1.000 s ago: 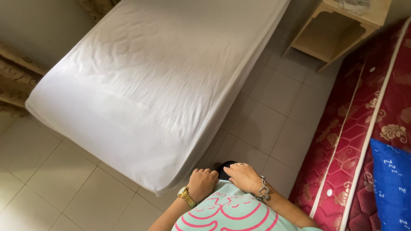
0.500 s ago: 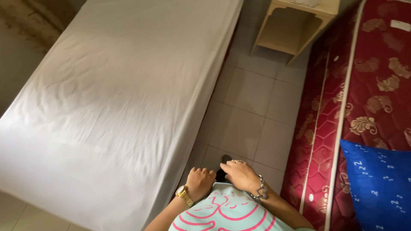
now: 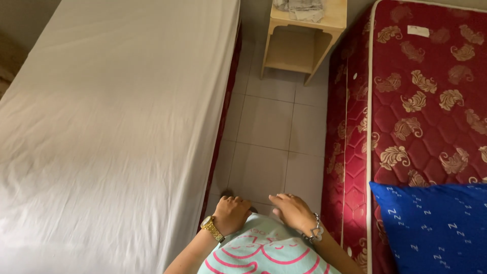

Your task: The person spreads a white fitted sheet over a red patterned mattress. They pull the sheet over the corners and smooth it out by hand to fit the mattress.

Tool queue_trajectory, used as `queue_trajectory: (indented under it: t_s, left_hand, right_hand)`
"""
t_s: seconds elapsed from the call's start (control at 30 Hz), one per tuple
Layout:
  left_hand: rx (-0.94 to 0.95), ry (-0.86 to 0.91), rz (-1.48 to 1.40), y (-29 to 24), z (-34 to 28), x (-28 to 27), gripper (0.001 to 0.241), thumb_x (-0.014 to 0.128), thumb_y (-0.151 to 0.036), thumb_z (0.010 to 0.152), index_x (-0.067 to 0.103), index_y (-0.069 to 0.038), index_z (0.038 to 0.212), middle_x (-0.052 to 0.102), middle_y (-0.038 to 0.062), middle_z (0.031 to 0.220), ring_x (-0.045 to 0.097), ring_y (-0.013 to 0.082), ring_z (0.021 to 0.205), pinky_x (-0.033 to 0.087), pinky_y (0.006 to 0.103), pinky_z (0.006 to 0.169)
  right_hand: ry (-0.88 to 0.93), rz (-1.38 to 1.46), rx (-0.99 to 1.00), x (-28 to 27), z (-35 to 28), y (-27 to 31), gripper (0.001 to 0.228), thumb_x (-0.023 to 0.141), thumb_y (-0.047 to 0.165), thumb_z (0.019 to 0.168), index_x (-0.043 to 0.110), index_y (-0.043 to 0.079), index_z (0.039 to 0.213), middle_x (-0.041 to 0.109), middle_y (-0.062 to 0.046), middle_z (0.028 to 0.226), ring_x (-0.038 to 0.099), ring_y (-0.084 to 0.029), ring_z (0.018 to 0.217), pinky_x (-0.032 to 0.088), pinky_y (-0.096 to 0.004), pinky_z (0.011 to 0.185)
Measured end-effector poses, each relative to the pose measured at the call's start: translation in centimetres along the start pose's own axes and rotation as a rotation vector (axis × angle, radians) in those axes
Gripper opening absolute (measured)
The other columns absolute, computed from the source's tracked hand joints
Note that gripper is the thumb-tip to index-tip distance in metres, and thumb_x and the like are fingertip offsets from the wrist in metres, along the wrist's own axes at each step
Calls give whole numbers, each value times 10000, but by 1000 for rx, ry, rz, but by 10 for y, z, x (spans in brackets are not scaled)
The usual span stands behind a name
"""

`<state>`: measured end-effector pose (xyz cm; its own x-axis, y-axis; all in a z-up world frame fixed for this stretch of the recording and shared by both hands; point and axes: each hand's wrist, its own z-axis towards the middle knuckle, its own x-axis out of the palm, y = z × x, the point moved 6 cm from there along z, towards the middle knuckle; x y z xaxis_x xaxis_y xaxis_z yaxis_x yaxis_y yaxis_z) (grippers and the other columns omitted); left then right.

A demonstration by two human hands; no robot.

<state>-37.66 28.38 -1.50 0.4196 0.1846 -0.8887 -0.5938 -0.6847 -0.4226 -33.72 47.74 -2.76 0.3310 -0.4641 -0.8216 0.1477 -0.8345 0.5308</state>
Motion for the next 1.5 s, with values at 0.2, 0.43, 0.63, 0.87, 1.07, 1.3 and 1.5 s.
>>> queue_trajectory:
  t_s: [0.2,0.43,0.63,0.87,1.07,1.3,1.5]
  left_hand:
    - [-29,59,2,46,73,-26,214,651,-317,937,687,-113,992,708,115,933,683,312,874,496,460,793]
    - [17,78,75,122,193,-91,215,632,-319,955,665,-107,948,695,118,921,678,316,867,497,474,768]
    - [34,-99,85,189,283,-155,152,650,-270,916,656,-119,929,698,110,898,685,314,846,500,475,736]
    - [3,-10,-39,225,363,-193,185,663,-304,921,665,-122,951,703,121,881,682,336,859,507,485,766]
    - [-168,-12,19,261,472,-206,208,641,-333,933,667,-127,945,707,128,908,691,341,843,516,502,738]
    - [-290,-234,-17,288,578,-263,191,652,-295,915,638,-106,925,700,134,840,684,362,778,509,520,704]
    - [-375,-345,-183,333,628,-280,169,675,-264,894,633,-100,887,693,123,811,673,360,781,500,513,708]
  right_hand:
    - [121,100,48,-27,59,-21,434,691,193,911,611,120,1332,667,-101,1226,614,-326,1140,497,-412,964]
    - [102,83,178,-100,190,-61,442,659,226,934,589,126,1359,630,-75,1348,568,-291,1258,453,-390,1053]
    - [75,93,150,-167,296,-77,451,625,242,951,572,142,1388,620,-59,1381,561,-271,1281,450,-377,1065]
    - [229,185,225,-185,365,-140,459,581,242,968,548,137,1414,613,-88,1391,564,-259,1292,453,-368,1070]
    - [214,209,92,-228,457,-210,459,583,241,949,575,107,1388,646,-114,1347,591,-289,1259,469,-392,1054]
    - [48,397,-123,-284,602,-301,376,601,199,982,646,51,1325,689,-124,1273,659,-257,1136,527,-357,956]
    - [57,837,-32,-296,732,-327,368,595,250,1045,654,29,1334,702,-58,1160,617,-117,954,531,-247,813]
